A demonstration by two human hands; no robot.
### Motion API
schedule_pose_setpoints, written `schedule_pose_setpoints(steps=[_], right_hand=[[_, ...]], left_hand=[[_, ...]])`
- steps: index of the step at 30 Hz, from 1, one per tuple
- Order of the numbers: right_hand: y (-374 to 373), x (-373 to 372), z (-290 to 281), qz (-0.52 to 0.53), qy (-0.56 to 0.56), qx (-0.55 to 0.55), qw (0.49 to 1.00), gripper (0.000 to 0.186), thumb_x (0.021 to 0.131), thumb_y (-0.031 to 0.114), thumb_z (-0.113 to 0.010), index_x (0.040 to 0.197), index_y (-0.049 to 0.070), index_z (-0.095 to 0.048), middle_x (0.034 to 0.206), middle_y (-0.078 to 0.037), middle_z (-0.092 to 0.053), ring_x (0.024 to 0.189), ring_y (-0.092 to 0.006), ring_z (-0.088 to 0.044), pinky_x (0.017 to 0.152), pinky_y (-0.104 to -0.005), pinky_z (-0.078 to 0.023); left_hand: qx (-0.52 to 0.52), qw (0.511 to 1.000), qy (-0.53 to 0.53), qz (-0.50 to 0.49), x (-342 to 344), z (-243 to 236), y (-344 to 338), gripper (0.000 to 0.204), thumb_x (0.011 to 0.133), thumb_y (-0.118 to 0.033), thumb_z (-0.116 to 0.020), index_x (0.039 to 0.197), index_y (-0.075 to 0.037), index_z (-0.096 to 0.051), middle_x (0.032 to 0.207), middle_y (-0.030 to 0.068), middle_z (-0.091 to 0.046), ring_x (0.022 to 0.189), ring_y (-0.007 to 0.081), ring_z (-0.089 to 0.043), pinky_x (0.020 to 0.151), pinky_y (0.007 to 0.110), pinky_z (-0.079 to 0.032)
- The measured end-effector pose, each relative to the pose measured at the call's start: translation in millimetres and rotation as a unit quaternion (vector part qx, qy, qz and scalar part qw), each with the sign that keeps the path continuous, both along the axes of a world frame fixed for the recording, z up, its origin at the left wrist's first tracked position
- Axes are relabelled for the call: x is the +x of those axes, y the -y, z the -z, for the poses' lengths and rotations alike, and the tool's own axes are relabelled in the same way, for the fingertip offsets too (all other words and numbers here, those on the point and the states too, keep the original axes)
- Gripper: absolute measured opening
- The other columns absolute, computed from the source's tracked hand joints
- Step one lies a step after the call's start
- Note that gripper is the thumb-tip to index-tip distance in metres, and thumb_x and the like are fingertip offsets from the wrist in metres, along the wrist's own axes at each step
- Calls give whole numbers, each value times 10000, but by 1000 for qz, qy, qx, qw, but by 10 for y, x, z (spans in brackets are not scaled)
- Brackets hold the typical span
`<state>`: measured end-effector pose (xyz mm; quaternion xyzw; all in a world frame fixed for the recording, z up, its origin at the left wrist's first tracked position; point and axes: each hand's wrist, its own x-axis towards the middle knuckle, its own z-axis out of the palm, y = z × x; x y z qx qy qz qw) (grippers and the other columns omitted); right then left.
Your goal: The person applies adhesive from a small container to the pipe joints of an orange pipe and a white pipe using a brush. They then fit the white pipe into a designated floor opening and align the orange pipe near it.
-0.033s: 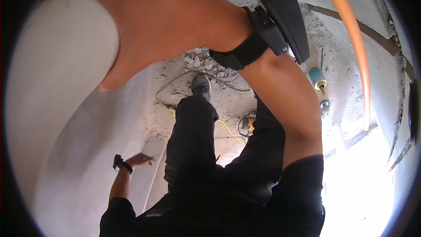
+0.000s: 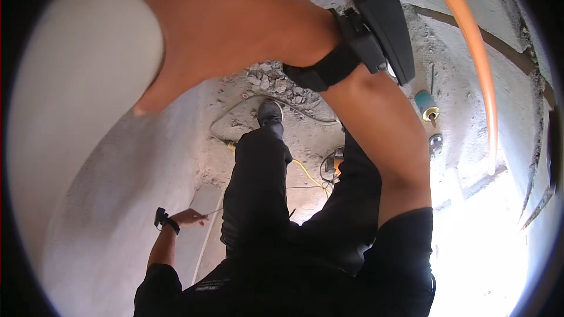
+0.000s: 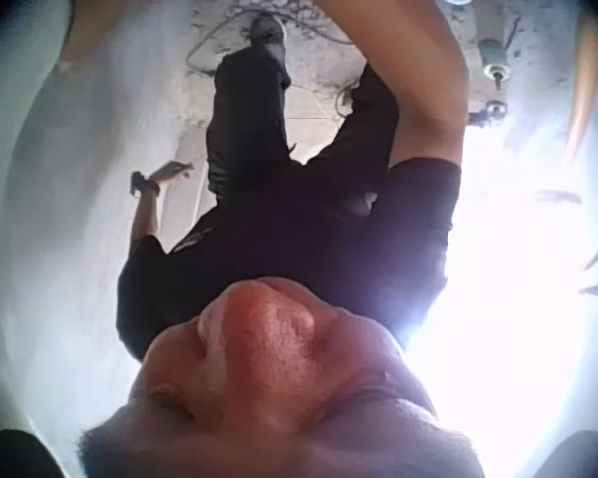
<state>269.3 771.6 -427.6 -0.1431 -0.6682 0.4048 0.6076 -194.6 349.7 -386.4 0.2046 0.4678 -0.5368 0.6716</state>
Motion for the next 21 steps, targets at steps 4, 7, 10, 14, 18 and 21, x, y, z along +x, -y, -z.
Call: schedule_pose_setpoints(steps=[4, 7, 10, 14, 18, 21], right_hand=[[-113, 251, 228, 22, 16, 10, 1000, 1104, 576, 328, -880, 1454, -2, -298, 1348, -326, -471, 1240, -439, -509, 1041, -475, -439], [-125, 165, 334, 80, 31, 17, 996, 1103, 581, 297, -880, 1462, -3, -288, 1347, -330, -481, 1220, -443, -533, 1039, -484, -446], [-264, 141, 429, 24, 51, 30, 998, 1107, 571, 278, -875, 1459, -12, -282, 1348, -307, -486, 1232, -434, -521, 1048, -461, -442], [-401, 104, 418, 68, 104, 2, 992, 1074, 585, 256, -886, 1460, -3, -320, 1384, -274, -483, 1291, -404, -490, 1075, -462, -419], [-524, 23, 490, 96, 164, -13, 982, 1068, 598, 261, -899, 1464, -1, -332, 1387, -250, -499, 1299, -384, -499, 1070, -459, -426], [-568, -82, 649, 104, 168, -49, 979, 1079, 607, 292, -914, 1463, -6, -329, 1360, -239, -528, 1252, -367, -543, 1033, -443, -462]], left_hand=[[256, 958, 95, 85, -19, 321, -170, 408, 1039, -306, -522, 1393, -103, -540, 1359, 72, -606, 1195, 227, -598, 1031, 376, -468], [612, 760, 14, -220, 895, 570, -1617, 567, 1012, -323, -583, 1465, -22, -421, 1419, 121, -527, 1294, 233, -504, 1110, 401, -391], [786, 497, 122, -347, 1830, 619, -2660, 892, 914, -515, -668, 1550, -51, -248, 1514, 191, -391, 1403, 328, -400, 1154, 488, -326], [850, 266, 281, -356, 2531, 932, -3660, 1049, 807, -513, -789, 1557, -55, -215, 1499, 223, -393, 1390, 371, -404, 1145, 488, -339], [853, 206, 300, -375, 2794, 1071, -4134, 1026, 867, -319, -782, 1588, -107, -84, 1608, 116, -205, 1471, 297, -264, 1188, 458, -273], [793, 250, 347, -433, 2882, 1002, -4278, 911, 851, -180, -802, 1533, -41, -214, 1486, 155, -396, 1348, 265, -433, 1117, 434, -388]])
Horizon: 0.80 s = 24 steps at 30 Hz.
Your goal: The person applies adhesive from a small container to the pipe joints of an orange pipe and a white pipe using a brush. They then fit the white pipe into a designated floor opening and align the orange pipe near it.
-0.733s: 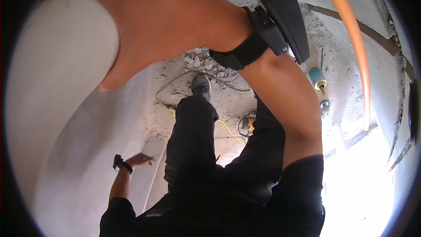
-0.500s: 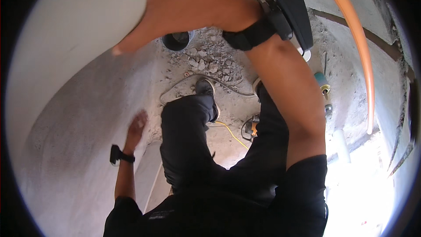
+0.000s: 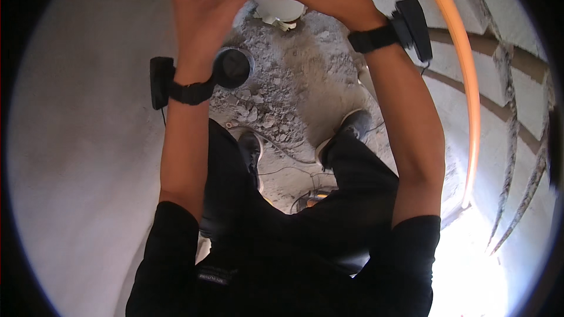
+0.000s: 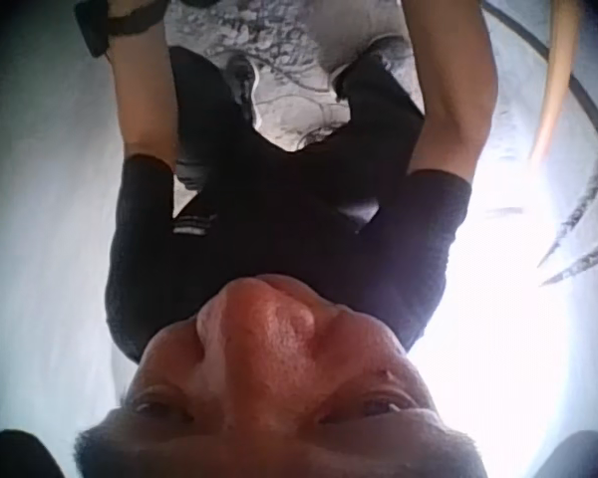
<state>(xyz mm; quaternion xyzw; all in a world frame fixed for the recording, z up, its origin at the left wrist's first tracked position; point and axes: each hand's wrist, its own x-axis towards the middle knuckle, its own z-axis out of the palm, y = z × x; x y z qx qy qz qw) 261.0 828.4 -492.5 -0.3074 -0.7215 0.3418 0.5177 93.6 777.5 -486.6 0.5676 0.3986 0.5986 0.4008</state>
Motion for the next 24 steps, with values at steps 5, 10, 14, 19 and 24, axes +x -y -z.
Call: schedule_pose_setpoints(steps=[5, 10, 14, 19, 24], right_hand=[[-31, -93, 107, 7, 45, -31, 998, 1057, 611, 325, -929, 1434, -15, -360, 1335, -235, -551, 1195, -339, -589, 983, -410, -500], [-55, -131, 160, 26, 100, -22, 994, 1002, 619, 322, -926, 1395, -30, -398, 1325, -228, -562, 1193, -331, -587, 982, -416, -490], [-53, -60, 131, -94, 128, 6, 987, 998, 629, 341, -925, 1391, -33, -400, 1320, -229, -566, 1177, -333, -595, 982, -421, -487], [32, -89, 223, 45, 103, -111, 987, 1073, 644, 420, -927, 1415, -46, -342, 1326, -237, -569, 1192, -333, -595, 984, -415, -492], [43, -68, 300, 31, 97, -129, 986, 1062, 672, 408, -917, 1423, -50, -322, 1341, -241, -558, 1208, -326, -588, 990, -406, -490]], left_hand=[[-21, 999, -3, -36, -50, 258, -139, 916, 806, -149, -843, 1507, -14, -267, 1432, 166, -457, 1308, 264, -471, 1100, 416, -409], [-21, 999, 17, -36, -53, 378, -152, 931, 792, -148, -857, 1503, -6, -273, 1441, 186, -449, 1320, 279, -464, 1102, 409, -411], [-88, 996, 19, -19, -68, 387, -101, 935, 798, -140, -852, 1512, -30, -260, 1448, 194, -439, 1325, 286, -459, 1106, 417, -411], [-111, 993, 33, 6, -96, 476, -81, 939, 801, -146, -850, 1514, -40, -248, 1439, 190, -439, 1328, 296, -454, 1097, 436, -424], [-164, 979, -116, -26, -136, 506, -53, 949, 792, -194, -862, 1504, -41, -255, 1444, 184, -420, 1324, 301, -452, 1080, 437, -446]])
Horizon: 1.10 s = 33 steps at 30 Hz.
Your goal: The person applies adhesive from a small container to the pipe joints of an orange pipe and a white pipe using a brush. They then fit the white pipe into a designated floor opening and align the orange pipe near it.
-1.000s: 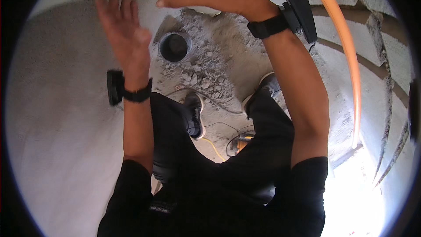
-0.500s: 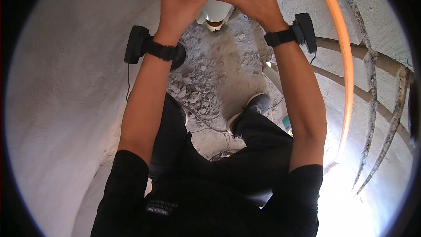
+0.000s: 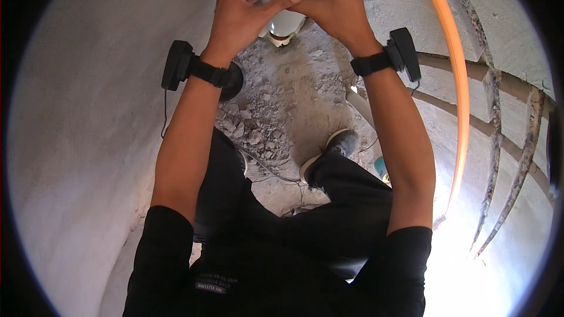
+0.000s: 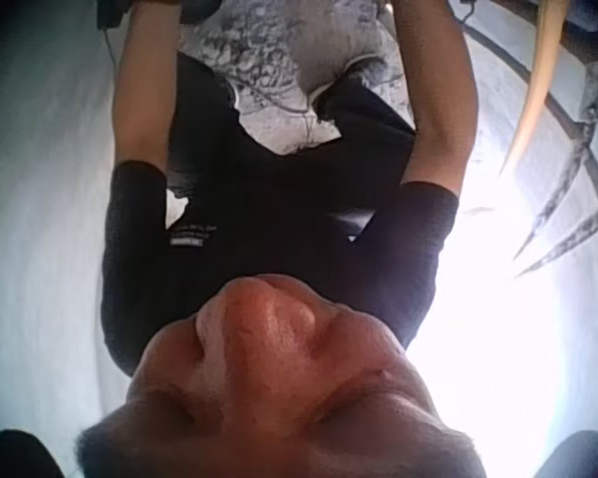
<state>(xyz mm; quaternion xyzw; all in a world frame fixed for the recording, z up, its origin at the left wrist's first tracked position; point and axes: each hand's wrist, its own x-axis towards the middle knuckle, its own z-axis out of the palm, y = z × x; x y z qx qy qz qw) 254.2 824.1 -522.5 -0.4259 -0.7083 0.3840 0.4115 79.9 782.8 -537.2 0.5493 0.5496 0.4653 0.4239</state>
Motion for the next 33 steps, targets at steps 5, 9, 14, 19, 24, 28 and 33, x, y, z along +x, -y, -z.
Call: schedule_pose_setpoints(steps=[5, 9, 14, 19, 24, 28, 33], right_hand=[[-7, -128, 222, 15, -28, 33, 999, 1004, 679, 370, -919, 1410, -32, -361, 1332, -231, -569, 1199, -322, -591, 986, -408, -489], [21, -139, 382, 46, -7, 22, 999, 956, 672, 342, -922, 1387, -25, -405, 1303, -225, -592, 1193, -325, -595, 977, -405, -492], [171, -139, 880, 118, 93, 45, 988, 975, 616, 215, -909, 1409, -5, -387, 1254, -249, -583, 1163, -415, -581, 965, -448, -492], [554, -580, 1288, 299, -61, -7, 952, 846, 823, 65, -718, 1524, 18, -246, 1492, -316, -343, 1379, -502, -349, 1107, -498, -385], [463, -749, 1544, 385, -128, -64, 912, 721, 896, 66, -615, 1524, 48, -263, 1533, -316, -278, 1410, -531, -282, 1122, -509, -366], [436, -730, 1677, 336, -131, -102, 927, 656, 939, 93, -540, 1523, 26, -248, 1509, -314, -318, 1396, -492, -335, 1114, -489, -357], [403, -622, 1731, 306, -156, -101, 934, 652, 961, 137, -536, 1517, -9, -228, 1503, -303, -339, 1386, -450, -371, 1132, -464, -338]], left_hand=[[-7, 1000, 10, -5, -62, 201, 9, 955, 766, -309, -867, 1486, -24, -307, 1476, 205, -395, 1354, 323, -436, 1070, 450, -459], [-4, 999, -42, -10, -59, 327, -5, 882, 762, -302, -880, 1430, 14, -397, 1439, 195, -439, 1304, 302, -490, 925, 396, -574], [-29, 996, -80, -11, -27, 521, -51, 902, 748, -317, -886, 1415, 35, -391, 1280, 211, -587, 1156, 306, -607, 995, 394, -498], [-72, 997, -31, 11, 205, 593, -95, 713, 735, -180, -901, 1257, 92, -500, 1195, 189, -635, 1080, 231, -637, 936, 347, -532], [-49, 998, -44, 3, 277, 881, -106, 473, 787, -73, -849, 1160, 71, -596, 1136, 140, -662, 1022, 188, -642, 914, 314, -521], [-46, 994, -95, 8, 254, 978, -120, 381, 789, -47, -841, 1094, 59, -640, 1072, 114, -689, 975, 163, -647, 912, 304, -510], [-23, 996, -81, -16, 316, 1108, -107, 327, 769, -91, -862, 1014, 51, -699, 985, 101, -725, 906, 163, -668, 863, 314, -522]])
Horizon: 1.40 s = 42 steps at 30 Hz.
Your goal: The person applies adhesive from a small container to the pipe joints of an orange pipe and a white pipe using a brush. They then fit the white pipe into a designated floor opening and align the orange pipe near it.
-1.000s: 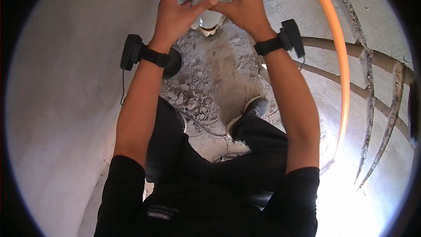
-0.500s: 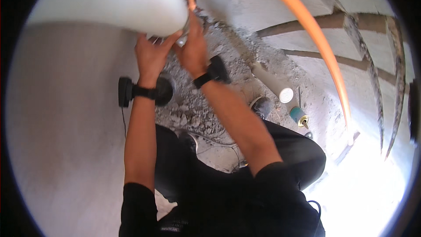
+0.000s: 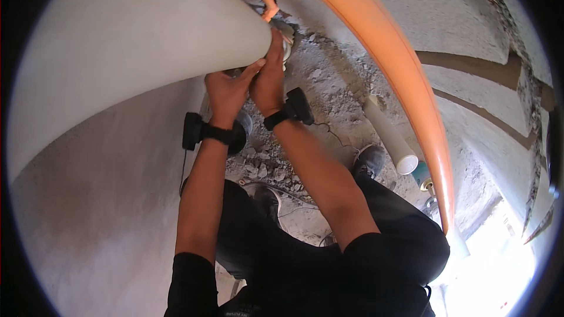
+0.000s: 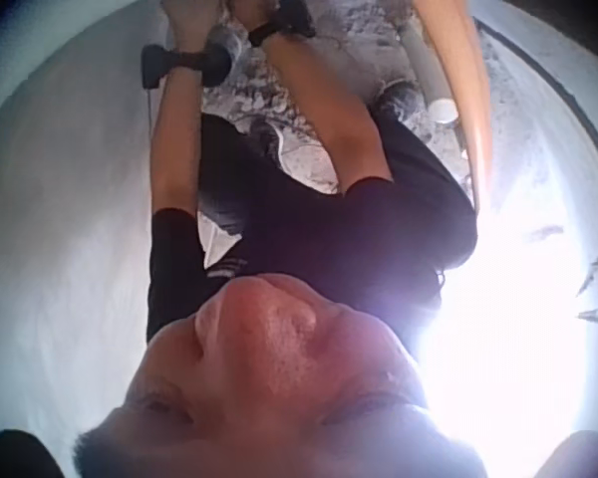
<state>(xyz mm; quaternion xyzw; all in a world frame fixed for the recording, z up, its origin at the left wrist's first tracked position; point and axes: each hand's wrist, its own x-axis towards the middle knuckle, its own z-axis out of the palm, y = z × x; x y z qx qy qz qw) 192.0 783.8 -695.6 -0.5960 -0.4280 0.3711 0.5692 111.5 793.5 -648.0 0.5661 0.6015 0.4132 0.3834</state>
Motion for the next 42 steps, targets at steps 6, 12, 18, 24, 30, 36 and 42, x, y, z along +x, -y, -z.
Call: schedule_pose_setpoints(steps=[6, 12, 18, 24, 30, 36, 42], right_hand=[[-88, -5, 422, 9, 63, 77, 995, 711, 870, 4, -579, 1503, -15, -255, 1403, -295, -412, 1265, -481, -455, 1041, -474, -413], [-144, 144, 633, -52, 91, 47, 993, 821, 771, -21, -705, 1476, -13, -285, 1383, -253, -448, 1267, -430, -469, 1050, -476, -405], [-182, 397, 466, -171, 127, 24, 977, 927, 685, 15, -825, 1442, -8, -292, 1302, -243, -524, 1161, -404, -573, 966, -444, -479], [-197, 385, 578, -147, 197, 68, 967, 821, 711, 122, -885, 1341, -13, -377, 1249, -213, -583, 1165, -339, -610, 931, -399, -508], [-185, 366, 532, -147, 245, 54, 957, 838, 726, 148, -870, 1374, -5, -362, 1293, -227, -547, 1165, -366, -607, 947, -412, -502], [-144, 310, 492, -154, 206, 27, 966, 832, 724, 173, -876, 1361, 1, -369, 1273, -220, -588, 1169, -358, -609, 958, -416, -496], [-181, 298, 588, -154, 204, 26, 966, 824, 718, 195, -889, 1337, 1, -379, 1274, -218, -602, 1155, -351, -620, 953, -408, -499]], left_hand=[[15, 999, -21, 47, -40, 147, -82, 388, 762, -172, -874, 1029, 47, -697, 987, 129, -731, 918, 188, -682, 856, 334, -526], [2, 995, -67, 78, -176, 474, -118, 565, 751, -329, -873, 1127, 32, -658, 1089, 172, -708, 993, 273, -686, 885, 368, -531], [41, 983, -136, 117, -398, 559, -197, 967, 698, -426, -889, 1389, 42, -400, 1313, 262, -565, 1200, 399, -586, 1005, 427, -490], [89, 984, -94, 121, -432, 448, -156, 1010, 733, -396, -868, 1440, 67, -315, 1431, 283, -444, 1329, 397, -479, 1095, 434, -417], [46, 987, -73, 132, -441, 513, -156, 970, 728, -329, -876, 1464, -4, -334, 1439, 252, -422, 1362, 391, -430, 1117, 436, -389], [120, 978, -108, 134, -461, 564, -134, 970, 723, -338, -878, 1463, -5, -345, 1466, 260, -382, 1380, 407, -396, 1139, 440, -364], [80, 985, -96, 119, -470, 544, -169, 977, 722, -342, -879, 1451, 22, -340, 1450, 280, -400, 1365, 418, -409, 1140, 444, -369]])
